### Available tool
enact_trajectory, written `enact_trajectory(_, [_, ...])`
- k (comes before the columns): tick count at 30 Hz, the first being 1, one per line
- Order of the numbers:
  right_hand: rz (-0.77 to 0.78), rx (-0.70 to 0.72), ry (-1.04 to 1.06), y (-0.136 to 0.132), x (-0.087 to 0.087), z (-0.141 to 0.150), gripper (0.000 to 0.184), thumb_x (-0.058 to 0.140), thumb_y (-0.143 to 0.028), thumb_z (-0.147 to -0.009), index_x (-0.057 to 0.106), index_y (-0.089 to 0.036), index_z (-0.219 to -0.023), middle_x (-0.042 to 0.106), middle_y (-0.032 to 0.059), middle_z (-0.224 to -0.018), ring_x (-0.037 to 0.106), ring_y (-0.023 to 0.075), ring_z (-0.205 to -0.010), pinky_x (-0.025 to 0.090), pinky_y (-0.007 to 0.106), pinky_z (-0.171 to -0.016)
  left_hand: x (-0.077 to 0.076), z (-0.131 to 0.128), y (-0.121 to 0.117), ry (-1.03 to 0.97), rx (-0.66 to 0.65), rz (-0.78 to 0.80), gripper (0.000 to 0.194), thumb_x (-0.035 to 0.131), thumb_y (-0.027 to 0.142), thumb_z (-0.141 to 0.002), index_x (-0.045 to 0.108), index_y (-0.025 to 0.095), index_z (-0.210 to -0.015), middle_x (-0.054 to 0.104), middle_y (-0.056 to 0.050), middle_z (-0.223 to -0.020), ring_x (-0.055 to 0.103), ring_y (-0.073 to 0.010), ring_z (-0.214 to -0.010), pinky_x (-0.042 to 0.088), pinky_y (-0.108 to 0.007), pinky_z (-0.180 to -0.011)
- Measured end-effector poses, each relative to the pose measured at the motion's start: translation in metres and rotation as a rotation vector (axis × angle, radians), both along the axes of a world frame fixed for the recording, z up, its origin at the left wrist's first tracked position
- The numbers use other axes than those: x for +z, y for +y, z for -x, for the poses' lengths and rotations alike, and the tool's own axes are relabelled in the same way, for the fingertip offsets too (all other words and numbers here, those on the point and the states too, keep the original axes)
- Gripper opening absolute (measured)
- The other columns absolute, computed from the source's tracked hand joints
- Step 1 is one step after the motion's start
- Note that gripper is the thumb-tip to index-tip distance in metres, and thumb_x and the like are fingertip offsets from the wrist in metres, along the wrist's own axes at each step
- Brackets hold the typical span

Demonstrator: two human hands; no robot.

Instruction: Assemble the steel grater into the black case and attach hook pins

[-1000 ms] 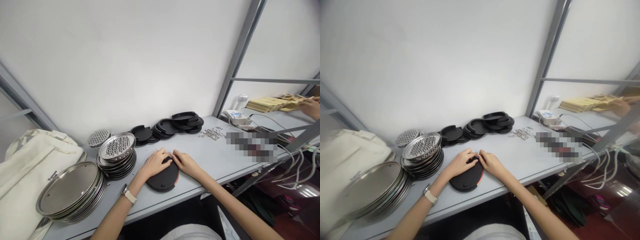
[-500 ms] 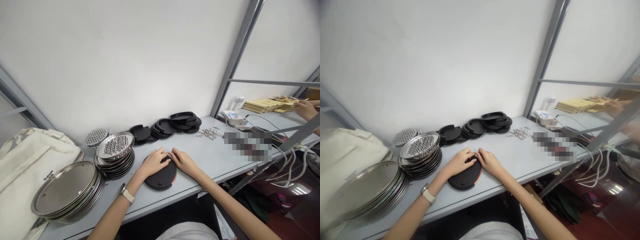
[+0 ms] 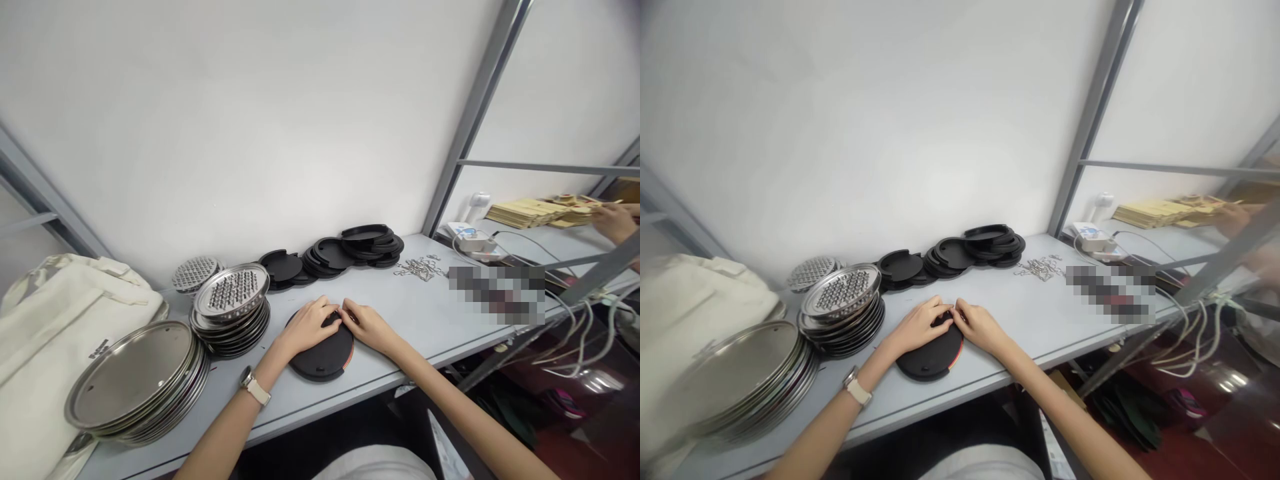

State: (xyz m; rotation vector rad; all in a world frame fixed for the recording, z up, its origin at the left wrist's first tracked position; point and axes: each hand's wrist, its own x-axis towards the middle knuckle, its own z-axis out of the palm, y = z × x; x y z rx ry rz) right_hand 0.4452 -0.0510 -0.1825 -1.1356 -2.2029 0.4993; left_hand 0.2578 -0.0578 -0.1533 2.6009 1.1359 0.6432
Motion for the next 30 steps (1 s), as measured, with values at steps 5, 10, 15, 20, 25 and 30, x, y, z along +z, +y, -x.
enact_trajectory(5, [-0.012, -0.004, -0.03, 0.0004, 0.0008, 0.0001, 0.022, 0.034, -0.029, -0.092, 0.039, -0.022, -0.072, 0.039, -0.0056, -0.055, 0.035, 0.0105, -0.047, 0.027, 0.021, -0.05, 0.0018, -0.001, -0.001, -0.06, 0.019, 0.022, 0.01, 0.051, 0.026, -0.085, 0.048, 0.02, -0.091, 0.049, -0.001, -0.088, 0.049, -0.0145, -0.074, 0.04, -0.026, -0.067])
enact_trajectory(10, [0.008, -0.003, -0.039, 0.0007, -0.0005, -0.0002, 0.025, 0.033, -0.031, -0.093, 0.039, -0.022, -0.071, 0.04, -0.0051, -0.056, 0.038, 0.0108, -0.048, 0.029, 0.021, -0.052, 0.0015, -0.0005, -0.0001, -0.071, 0.002, 0.052, 0.008, 0.049, 0.028, -0.086, 0.048, 0.02, -0.087, 0.048, 0.0, -0.086, 0.049, -0.0136, -0.073, 0.04, -0.026, -0.066])
enact_trajectory(15, [0.009, -0.031, -0.031, 0.0004, 0.0009, -0.0002, 0.026, 0.031, -0.031, -0.093, 0.042, -0.021, -0.072, 0.045, -0.0036, -0.058, 0.043, 0.0117, -0.051, 0.031, 0.022, -0.054, -0.002, 0.0005, 0.0031, -0.133, 0.003, 0.133, 0.01, 0.051, 0.029, -0.084, 0.051, 0.019, -0.086, 0.047, 0.001, -0.083, 0.047, -0.0119, -0.069, 0.039, -0.025, -0.064])
enact_trajectory(20, [-0.017, -0.084, 0.01, 0.0019, 0.002, -0.0004, 0.027, 0.03, -0.032, -0.094, 0.043, -0.022, -0.073, 0.049, -0.002, -0.059, 0.046, 0.013, -0.053, 0.032, 0.023, -0.054, -0.0052, -0.0002, 0.0059, -0.187, -0.001, 0.185, 0.007, 0.05, 0.026, -0.084, 0.053, 0.02, -0.086, 0.046, 0.001, -0.085, 0.047, -0.011, -0.068, 0.04, -0.025, -0.067])
enact_trajectory(25, [-0.035, -0.132, -0.024, 0.0032, -0.0026, 0.0015, 0.024, 0.03, -0.032, -0.094, 0.046, -0.022, -0.078, 0.052, -0.001, -0.06, 0.05, 0.0144, -0.052, 0.032, 0.023, -0.054, -0.0056, -0.0015, 0.0051, -0.224, 0.027, 0.186, 0.017, 0.055, 0.024, -0.08, 0.049, 0.022, -0.096, 0.048, 0.002, -0.086, 0.045, -0.0107, -0.067, 0.039, -0.024, -0.066])
enact_trajectory(30, [-0.037, -0.079, -0.108, 0.0014, -0.0032, 0.0049, 0.023, 0.031, -0.032, -0.094, 0.05, -0.022, -0.085, 0.056, -0.0005, -0.063, 0.053, 0.0145, -0.053, 0.031, 0.022, -0.053, -0.0058, -0.0015, 0.0047, -0.223, 0.041, 0.201, 0.018, 0.054, 0.022, -0.078, 0.047, 0.021, -0.095, 0.049, 0.003, -0.084, 0.044, -0.0102, -0.065, 0.039, -0.024, -0.065])
